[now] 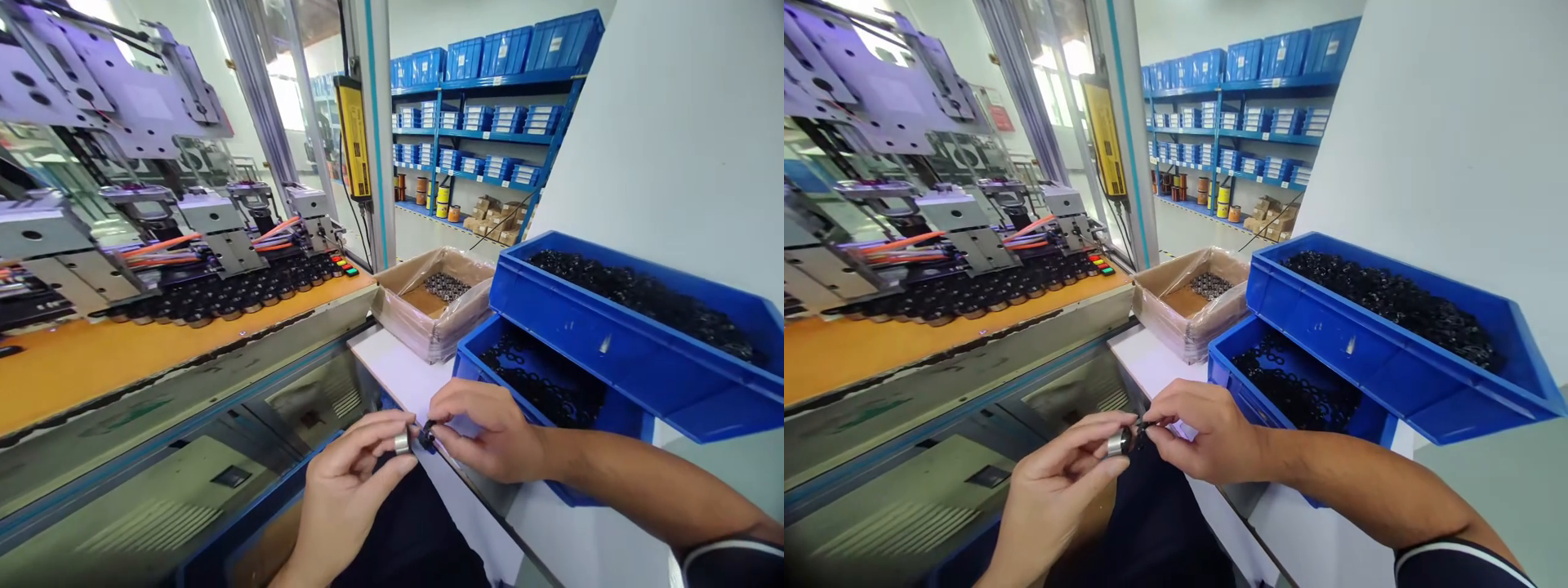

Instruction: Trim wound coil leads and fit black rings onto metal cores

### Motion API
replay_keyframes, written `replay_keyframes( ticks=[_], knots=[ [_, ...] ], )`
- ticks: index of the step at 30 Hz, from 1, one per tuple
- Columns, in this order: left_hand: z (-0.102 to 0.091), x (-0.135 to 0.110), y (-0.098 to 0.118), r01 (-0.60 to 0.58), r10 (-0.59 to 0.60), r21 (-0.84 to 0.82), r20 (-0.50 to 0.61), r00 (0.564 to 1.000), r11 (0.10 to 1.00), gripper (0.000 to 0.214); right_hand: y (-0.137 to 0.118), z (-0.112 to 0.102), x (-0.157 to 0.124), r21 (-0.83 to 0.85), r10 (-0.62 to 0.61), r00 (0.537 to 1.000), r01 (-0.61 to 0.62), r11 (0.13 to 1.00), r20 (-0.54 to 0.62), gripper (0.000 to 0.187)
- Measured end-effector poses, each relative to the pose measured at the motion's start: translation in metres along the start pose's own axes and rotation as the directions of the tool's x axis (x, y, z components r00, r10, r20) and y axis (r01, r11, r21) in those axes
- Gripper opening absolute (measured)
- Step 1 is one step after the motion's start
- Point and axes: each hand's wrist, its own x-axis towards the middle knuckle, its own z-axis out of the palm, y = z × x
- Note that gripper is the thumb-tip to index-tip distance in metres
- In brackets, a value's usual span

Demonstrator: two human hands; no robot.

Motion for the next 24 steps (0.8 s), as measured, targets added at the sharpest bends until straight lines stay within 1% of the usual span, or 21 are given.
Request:
replay_keyframes(
  ticks=[3,7,13,15,19,21,24],
  knots=[
    [0.005,0.000,0.000,0.077,-0.078,-0.041,-0.018,0.997,0.996,0.039,0.001,-0.001,-0.002,0.021,0.005,1.000,-0.006,1.000,0.012,0.009],
    [0.007,0.001,0.001,0.101,-0.102,-0.053,-0.019,0.995,0.993,0.032,0.001,-0.001,-0.001,0.044,0.011,1.000,-0.012,0.999,0.029,0.009],
    [0.010,0.003,-0.001,0.180,-0.182,-0.165,-0.001,0.983,0.970,0.034,0.005,-0.002,-0.003,0.086,0.073,0.995,-0.078,0.993,0.061,0.009],
    [0.011,0.003,-0.002,0.200,-0.200,-0.154,0.012,0.980,0.968,0.035,0.006,0.000,-0.004,0.106,0.091,0.994,-0.098,0.989,0.068,0.008],
    [0.012,0.001,-0.004,0.239,-0.235,-0.080,0.050,0.971,0.968,0.033,0.006,0.002,-0.005,0.130,0.101,0.993,-0.108,0.986,0.061,0.008],
    [0.012,0.000,-0.005,0.243,-0.243,-0.074,0.012,0.970,0.967,0.032,0.005,0.001,-0.004,0.119,0.084,0.995,-0.091,0.989,0.061,0.010],
    [0.012,0.001,-0.006,0.216,-0.219,-0.055,-0.048,0.975,0.975,0.032,0.004,-0.002,-0.002,0.097,0.006,0.996,-0.014,0.995,0.088,0.026]
  ],
)
